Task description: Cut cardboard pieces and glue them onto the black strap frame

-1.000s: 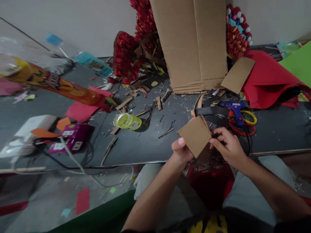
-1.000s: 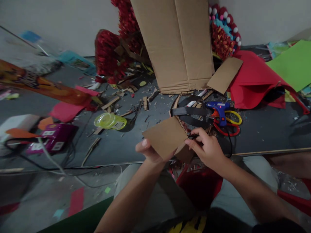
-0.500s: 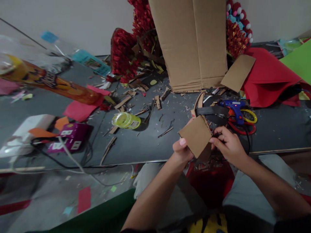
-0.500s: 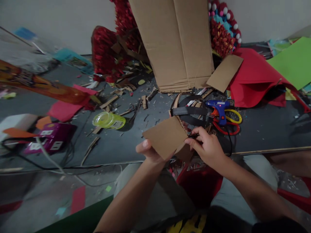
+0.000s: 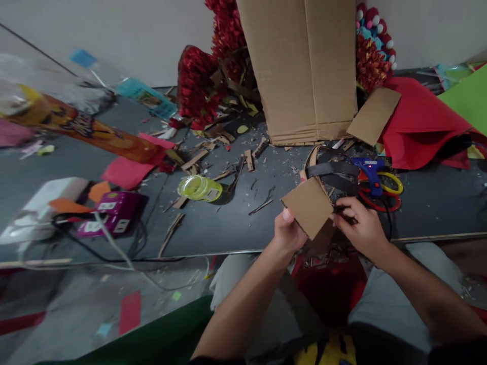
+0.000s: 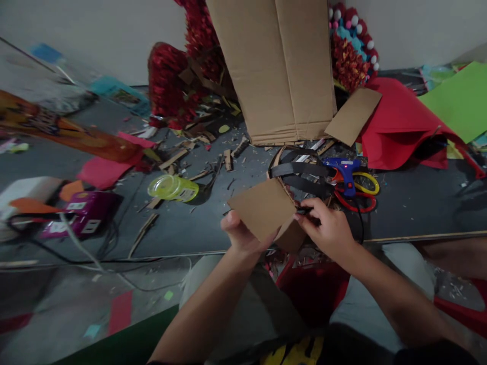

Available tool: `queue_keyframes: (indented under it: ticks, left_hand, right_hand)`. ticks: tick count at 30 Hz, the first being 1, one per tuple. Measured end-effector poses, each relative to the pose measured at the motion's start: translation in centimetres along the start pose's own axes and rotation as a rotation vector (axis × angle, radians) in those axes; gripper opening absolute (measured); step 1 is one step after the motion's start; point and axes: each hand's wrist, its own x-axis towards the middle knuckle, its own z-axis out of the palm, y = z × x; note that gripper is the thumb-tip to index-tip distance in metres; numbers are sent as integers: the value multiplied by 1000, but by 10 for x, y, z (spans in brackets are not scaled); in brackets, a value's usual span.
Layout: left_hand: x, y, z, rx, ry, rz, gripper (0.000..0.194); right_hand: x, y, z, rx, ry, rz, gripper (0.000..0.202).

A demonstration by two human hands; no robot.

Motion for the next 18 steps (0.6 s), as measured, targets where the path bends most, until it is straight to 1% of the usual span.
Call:
queue_keyframes:
  ticks: [4,8,11,13,15,18]
  left_hand:
    - [1,-3,1,-12,-28,25,79]
    - [3,-1,7,-30,-73,10,82]
    - [7,3,13,-56,-102,-2,76]
    - [10,5,15,-80,-117,-5,71]
    - [14,5,15,-91,-105,0,66]
    - [20,4,11,-53,-26,65,54]
  right_hand:
    - [3,0,-4,45,25,-12,14]
    - [6,0,-9,169,-25,49,15]
    - [10,0,-16,319,-74,137,22]
    - [14,-2,-22,433,-98,163,30]
    - [18,-4,-28,519,-109,149,36]
    - [21,-6,-35,571,-124,121,40]
